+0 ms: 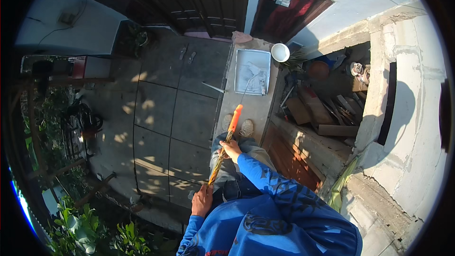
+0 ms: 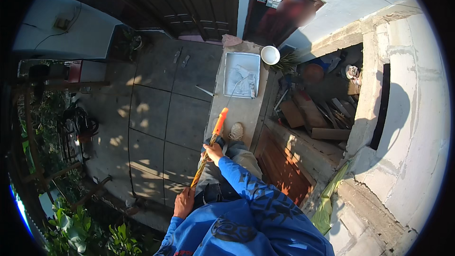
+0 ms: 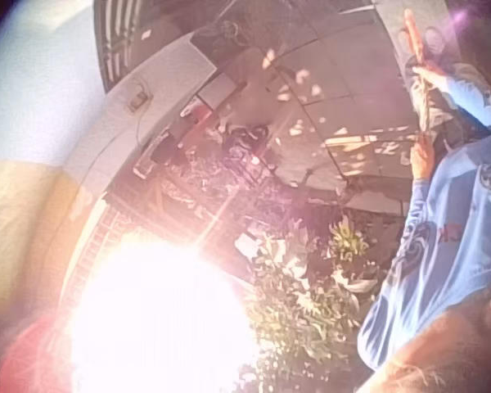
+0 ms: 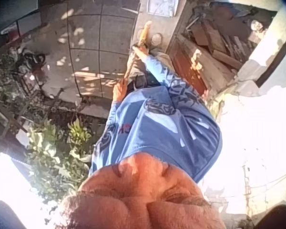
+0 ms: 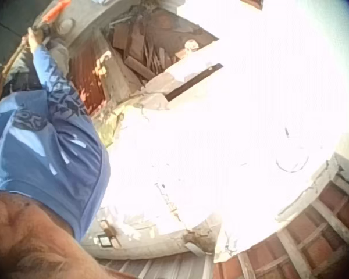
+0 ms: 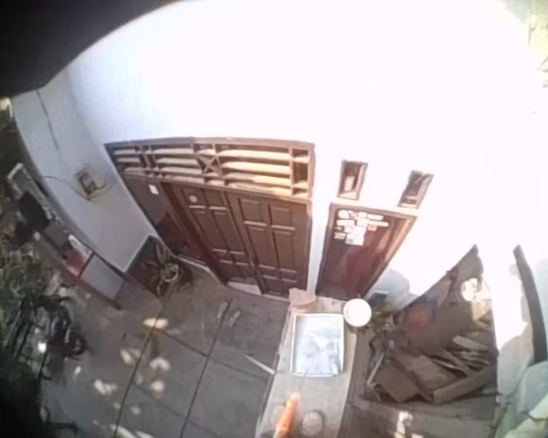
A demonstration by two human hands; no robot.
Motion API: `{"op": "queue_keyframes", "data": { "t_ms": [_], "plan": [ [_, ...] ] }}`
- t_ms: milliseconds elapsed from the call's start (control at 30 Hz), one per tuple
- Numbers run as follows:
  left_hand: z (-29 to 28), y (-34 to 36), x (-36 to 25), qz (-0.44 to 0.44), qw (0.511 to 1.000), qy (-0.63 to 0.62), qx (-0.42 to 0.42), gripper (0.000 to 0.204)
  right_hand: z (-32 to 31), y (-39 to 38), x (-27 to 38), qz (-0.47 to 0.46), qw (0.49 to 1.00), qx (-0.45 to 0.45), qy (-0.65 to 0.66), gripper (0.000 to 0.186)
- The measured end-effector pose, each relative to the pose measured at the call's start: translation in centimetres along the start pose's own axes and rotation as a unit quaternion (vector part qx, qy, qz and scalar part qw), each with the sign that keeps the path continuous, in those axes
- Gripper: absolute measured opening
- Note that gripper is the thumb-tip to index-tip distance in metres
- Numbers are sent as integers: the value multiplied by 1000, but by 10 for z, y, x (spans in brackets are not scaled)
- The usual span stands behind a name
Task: The person paints an upper wall using a paint roller attached to an extension pole, lowers the roller, and then bends the pole with both hands.
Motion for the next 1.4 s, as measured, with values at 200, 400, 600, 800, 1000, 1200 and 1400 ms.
{"op": "queue_keyframes", "data": {
  "t_ms": [200,400,600,800,1000,1200,1400],
  "plan": [
    [7,-33,39,36,997,-65,4,28,12,2,-20,-13,1000,3,-9,23],
    [-27,-94,64,-22,998,-46,35,25,15,5,-48,8,997,-13,-71,27],
    [-40,-132,66,-45,997,-52,32,25,20,-9,-93,68,996,37,-49,33],
    [-31,-127,63,-9,999,-34,36,24,11,-10,-90,87,992,28,-85,32],
    [-23,-75,23,-9,997,-70,33,23,-6,22,-32,-6,998,0,-62,29],
    [-16,-54,10,109,993,-42,-2,21,-9,38,7,-8,1000,-6,-27,28],
    [-49,-99,39,-107,987,-108,49,25,15,-14,-35,43,993,46,-102,30]
  ]
}}
Point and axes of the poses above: each hand's wrist, its own y-axis towards the middle knuckle, its own z-axis out of the palm, x = y × z, the point moved 6 cm from there along y, towards the middle knuckle, and after that the axes turned 8 degrees about -x, right-handed, at the moved point
